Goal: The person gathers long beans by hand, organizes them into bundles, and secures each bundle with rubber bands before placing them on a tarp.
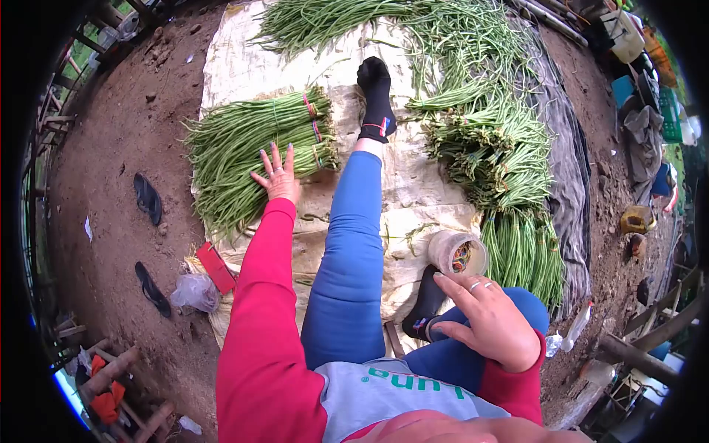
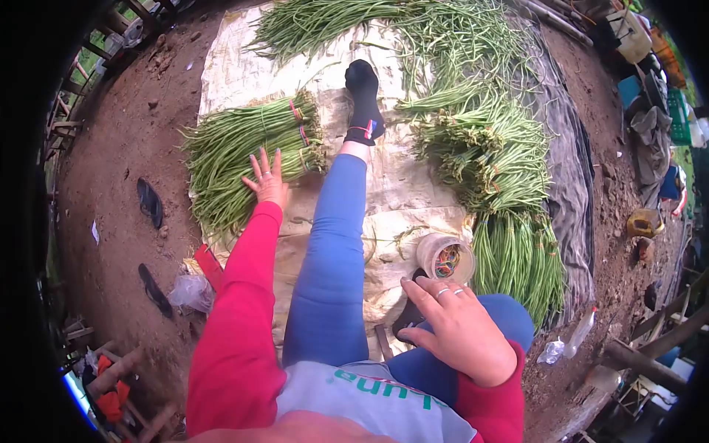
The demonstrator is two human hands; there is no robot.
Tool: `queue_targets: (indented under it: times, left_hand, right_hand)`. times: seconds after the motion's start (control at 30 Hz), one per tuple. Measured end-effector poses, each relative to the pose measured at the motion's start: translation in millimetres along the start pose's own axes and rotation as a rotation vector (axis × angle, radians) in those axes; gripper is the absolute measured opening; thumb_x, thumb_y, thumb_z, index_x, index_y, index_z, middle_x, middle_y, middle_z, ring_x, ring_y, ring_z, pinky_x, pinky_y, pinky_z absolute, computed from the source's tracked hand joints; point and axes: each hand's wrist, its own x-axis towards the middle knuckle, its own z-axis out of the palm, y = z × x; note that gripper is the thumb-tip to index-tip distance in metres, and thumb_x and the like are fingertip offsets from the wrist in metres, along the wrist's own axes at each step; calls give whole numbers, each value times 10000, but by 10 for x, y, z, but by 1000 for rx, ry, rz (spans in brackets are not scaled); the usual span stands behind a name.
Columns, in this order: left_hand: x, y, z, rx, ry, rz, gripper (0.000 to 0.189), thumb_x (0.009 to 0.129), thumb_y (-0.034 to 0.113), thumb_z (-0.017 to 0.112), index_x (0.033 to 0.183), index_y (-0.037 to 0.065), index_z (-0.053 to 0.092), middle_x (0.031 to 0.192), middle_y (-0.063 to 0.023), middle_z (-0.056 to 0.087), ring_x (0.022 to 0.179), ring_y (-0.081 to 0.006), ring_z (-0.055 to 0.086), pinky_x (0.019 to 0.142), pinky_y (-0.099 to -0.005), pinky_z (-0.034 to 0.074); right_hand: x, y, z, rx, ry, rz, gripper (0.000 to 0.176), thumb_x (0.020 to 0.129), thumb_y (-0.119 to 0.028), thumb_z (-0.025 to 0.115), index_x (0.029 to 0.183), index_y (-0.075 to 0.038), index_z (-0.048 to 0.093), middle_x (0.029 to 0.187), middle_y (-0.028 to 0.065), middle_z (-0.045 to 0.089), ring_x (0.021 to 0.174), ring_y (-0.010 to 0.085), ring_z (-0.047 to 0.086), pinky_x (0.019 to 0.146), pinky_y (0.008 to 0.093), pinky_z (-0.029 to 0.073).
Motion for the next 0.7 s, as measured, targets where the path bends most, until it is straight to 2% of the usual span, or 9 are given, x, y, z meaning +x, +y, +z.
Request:
queue_targets:
  times: [0.17,0.23,0.27,0.3,0.37,0.43,0.5,0.57,0.7]
  left_hand:
    - [74,-95,307,16,19,14,1024,766,138,743,1564,388,153,1666,-95,15,1522,-394,18,1069,-797,65]
    - [179,-168,577,277,168,16,1043,761,123,739,1567,387,133,1668,-107,12,1523,-393,29,1075,-791,72]
    - [95,35,11,126,-153,-42,1093,734,152,787,1573,369,121,1668,-116,8,1525,-389,28,1089,-777,76]
    - [84,164,-310,172,-302,-70,1149,707,204,834,1579,344,99,1668,-116,5,1525,-385,22,1102,-763,88]
    - [20,209,-507,134,-398,-90,1197,711,350,858,1588,319,44,1665,-127,-8,1523,-387,15,1123,-732,128]
    - [-121,200,-573,55,-299,-121,1152,756,386,825,1592,293,39,1660,-150,-10,1516,-408,27,1126,-727,128]
    - [-283,-17,-489,-85,-143,-39,1039,790,403,796,1589,264,146,1649,-174,89,1507,-434,58,1147,-685,140]
    - [-530,-125,-570,-350,-31,105,819,822,304,791,1513,147,381,1583,-216,277,1454,-404,241,1171,-523,233]
    - [-1366,566,-1427,-1004,-104,94,560,913,117,688,1421,27,470,1447,-186,474,1324,-302,460,1118,-380,356]
  right_hand:
    - [33,-45,40,7,-11,-44,660,823,-310,745,1370,-29,508,1233,186,598,1117,355,587,988,446,451]
    - [15,-90,66,-56,15,-72,666,804,-294,768,1363,-36,514,1253,163,586,1134,353,576,975,434,463]
    - [-9,-119,67,-75,39,-85,675,803,-288,768,1374,-49,500,1242,149,587,1118,344,585,965,432,470]
    - [-35,-147,61,-82,47,-93,675,804,-287,766,1380,-64,492,1231,136,592,1102,332,594,944,429,480]
    - [-163,-147,65,-36,102,-134,671,805,-290,765,1372,-57,491,1205,139,595,1084,314,601,924,424,485]
    - [-356,-137,-11,71,243,-186,656,816,-279,764,1372,-48,504,1227,148,589,1092,315,594,934,419,483]
    - [-574,19,89,286,566,-296,621,821,-212,746,1360,-2,518,1086,188,653,1009,351,633,888,416,505]
    - [-895,293,251,402,671,-104,606,842,-208,733,1383,-32,523,1165,183,651,1047,340,635,911,411,505]
    - [-1381,1224,820,911,747,483,490,936,-170,689,1374,-9,541,1232,143,649,1125,190,631,981,320,503]
